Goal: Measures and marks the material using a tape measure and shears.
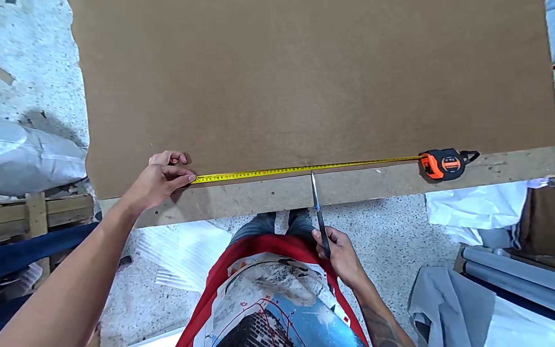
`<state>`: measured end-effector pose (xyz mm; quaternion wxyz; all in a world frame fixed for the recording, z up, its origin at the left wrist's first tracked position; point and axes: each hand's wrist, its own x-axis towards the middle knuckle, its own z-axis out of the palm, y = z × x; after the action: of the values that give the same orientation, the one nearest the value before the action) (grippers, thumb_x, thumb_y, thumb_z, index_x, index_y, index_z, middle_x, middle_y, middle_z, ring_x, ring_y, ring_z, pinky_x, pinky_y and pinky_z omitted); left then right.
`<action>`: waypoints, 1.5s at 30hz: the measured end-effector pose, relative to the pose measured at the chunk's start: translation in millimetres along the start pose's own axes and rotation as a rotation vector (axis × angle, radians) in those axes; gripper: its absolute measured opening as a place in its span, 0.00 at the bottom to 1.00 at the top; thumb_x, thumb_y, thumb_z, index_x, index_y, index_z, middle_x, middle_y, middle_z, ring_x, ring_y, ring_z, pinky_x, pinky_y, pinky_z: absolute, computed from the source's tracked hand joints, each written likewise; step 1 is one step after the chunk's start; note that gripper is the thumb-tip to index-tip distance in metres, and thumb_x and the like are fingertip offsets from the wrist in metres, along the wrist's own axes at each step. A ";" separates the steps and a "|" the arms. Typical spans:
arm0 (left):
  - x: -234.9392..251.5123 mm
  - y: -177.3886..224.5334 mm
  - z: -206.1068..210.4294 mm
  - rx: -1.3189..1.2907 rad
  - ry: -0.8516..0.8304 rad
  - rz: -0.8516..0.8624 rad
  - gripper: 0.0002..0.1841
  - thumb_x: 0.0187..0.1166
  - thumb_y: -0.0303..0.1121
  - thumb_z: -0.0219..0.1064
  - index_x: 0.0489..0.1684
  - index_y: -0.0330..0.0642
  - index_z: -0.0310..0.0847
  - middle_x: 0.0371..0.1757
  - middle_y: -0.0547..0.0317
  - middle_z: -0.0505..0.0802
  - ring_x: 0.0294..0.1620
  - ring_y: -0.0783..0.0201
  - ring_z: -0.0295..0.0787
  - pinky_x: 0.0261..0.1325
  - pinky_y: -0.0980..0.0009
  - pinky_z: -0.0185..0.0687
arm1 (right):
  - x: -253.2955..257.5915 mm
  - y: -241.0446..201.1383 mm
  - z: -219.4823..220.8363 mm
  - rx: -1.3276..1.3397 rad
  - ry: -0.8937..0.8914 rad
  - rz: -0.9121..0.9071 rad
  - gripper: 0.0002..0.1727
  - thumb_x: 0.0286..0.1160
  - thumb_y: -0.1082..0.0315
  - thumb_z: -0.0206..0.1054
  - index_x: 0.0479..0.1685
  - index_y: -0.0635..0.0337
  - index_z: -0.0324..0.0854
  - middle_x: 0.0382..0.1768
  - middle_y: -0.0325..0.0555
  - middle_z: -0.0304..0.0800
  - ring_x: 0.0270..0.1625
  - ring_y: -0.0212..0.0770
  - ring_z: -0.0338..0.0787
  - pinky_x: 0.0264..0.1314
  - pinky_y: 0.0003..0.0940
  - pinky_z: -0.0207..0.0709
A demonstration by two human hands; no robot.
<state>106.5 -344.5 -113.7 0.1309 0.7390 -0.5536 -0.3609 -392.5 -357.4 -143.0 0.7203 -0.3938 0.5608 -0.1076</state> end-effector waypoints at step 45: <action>73.3 195.4 76.1 -0.549 -0.031 -0.095 0.11 0.79 0.36 0.75 0.53 0.45 0.89 0.34 0.61 0.97 0.35 0.64 0.98 0.47 0.64 0.98 | 18.0 -29.6 4.8 0.191 -0.086 0.024 0.26 0.80 0.42 0.67 0.36 0.61 0.79 0.20 0.40 0.76 0.21 0.34 0.75 0.26 0.29 0.70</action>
<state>-77.3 -464.7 -80.0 0.3007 0.6955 -0.4016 -0.5144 -373.4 -385.8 -135.4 0.7792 -0.3208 0.5213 -0.1350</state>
